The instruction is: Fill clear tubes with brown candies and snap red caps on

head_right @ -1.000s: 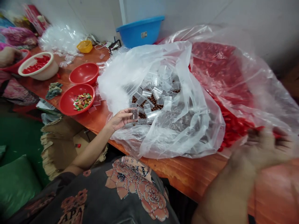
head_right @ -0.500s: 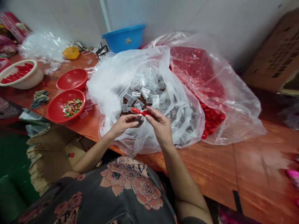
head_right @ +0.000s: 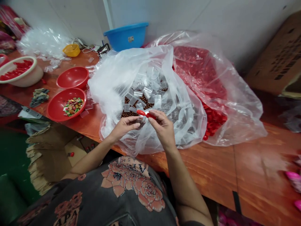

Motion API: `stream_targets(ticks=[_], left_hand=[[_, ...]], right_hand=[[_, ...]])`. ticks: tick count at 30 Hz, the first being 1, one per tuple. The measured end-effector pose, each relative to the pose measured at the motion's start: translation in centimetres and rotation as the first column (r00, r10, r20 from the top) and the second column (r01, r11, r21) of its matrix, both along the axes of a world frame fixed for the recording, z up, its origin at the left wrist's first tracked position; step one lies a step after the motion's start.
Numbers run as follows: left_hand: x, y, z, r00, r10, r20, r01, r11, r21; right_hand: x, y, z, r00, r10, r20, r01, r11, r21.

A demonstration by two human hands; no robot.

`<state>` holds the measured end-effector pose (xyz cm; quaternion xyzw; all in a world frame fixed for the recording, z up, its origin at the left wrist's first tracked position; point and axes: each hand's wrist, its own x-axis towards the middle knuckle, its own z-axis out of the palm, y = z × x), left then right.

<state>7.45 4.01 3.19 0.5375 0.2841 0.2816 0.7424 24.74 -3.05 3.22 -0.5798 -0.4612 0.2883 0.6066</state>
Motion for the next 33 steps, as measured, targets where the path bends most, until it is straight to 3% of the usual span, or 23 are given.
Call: stream_targets(ticks=[7, 10, 13, 17, 22, 27, 30, 33], left_hand=[[-0.2, -0.3, 0.1, 0.997, -0.034, 0.069, 0.043, 0.990, -0.133], [-0.4, -0.2, 0.4, 0.990, -0.037, 0.136, 0.074, 0.958, -0.276], [-0.6, 0.0, 0.6, 0.986, 0.000, 0.169, 0.067, 0.916, -0.394], [-0.6, 0.4, 0.1, 0.987, 0.058, 0.152, 0.008, 0.917, -0.400], [-0.3, 0.6, -0.6, 0.985, 0.130, 0.112, -0.082, 0.930, -0.359], [-0.1, 0.5, -0.3, 0.988, 0.086, 0.131, -0.026, 0.913, -0.406], [0.1, 0.3, -0.2, 0.986, 0.071, 0.153, 0.003, 0.901, -0.435], [0.2, -0.1, -0.5, 0.988, 0.068, 0.142, -0.005, 0.916, -0.401]], right_hand=[[0.1, -0.5, 0.3, 0.975, 0.214, 0.060, -0.211, 0.976, -0.052], [0.5, -0.4, -0.1, 0.989, 0.082, -0.127, -0.092, 0.993, -0.077], [0.8, -0.1, -0.6, 0.927, -0.048, -0.371, 0.004, 0.993, -0.119], [1.0, 0.3, -0.8, 0.858, -0.067, -0.509, -0.015, 0.988, -0.155], [0.8, 0.3, -0.3, 0.811, -0.007, -0.585, -0.129, 0.973, -0.190], [0.0, 0.4, 0.0, 0.917, 0.024, -0.399, -0.093, 0.984, -0.153], [-0.8, 0.6, 0.0, 0.993, 0.001, -0.119, -0.015, 0.993, -0.114], [-1.5, 0.7, 0.1, 0.984, -0.013, 0.176, 0.022, 0.998, -0.053]])
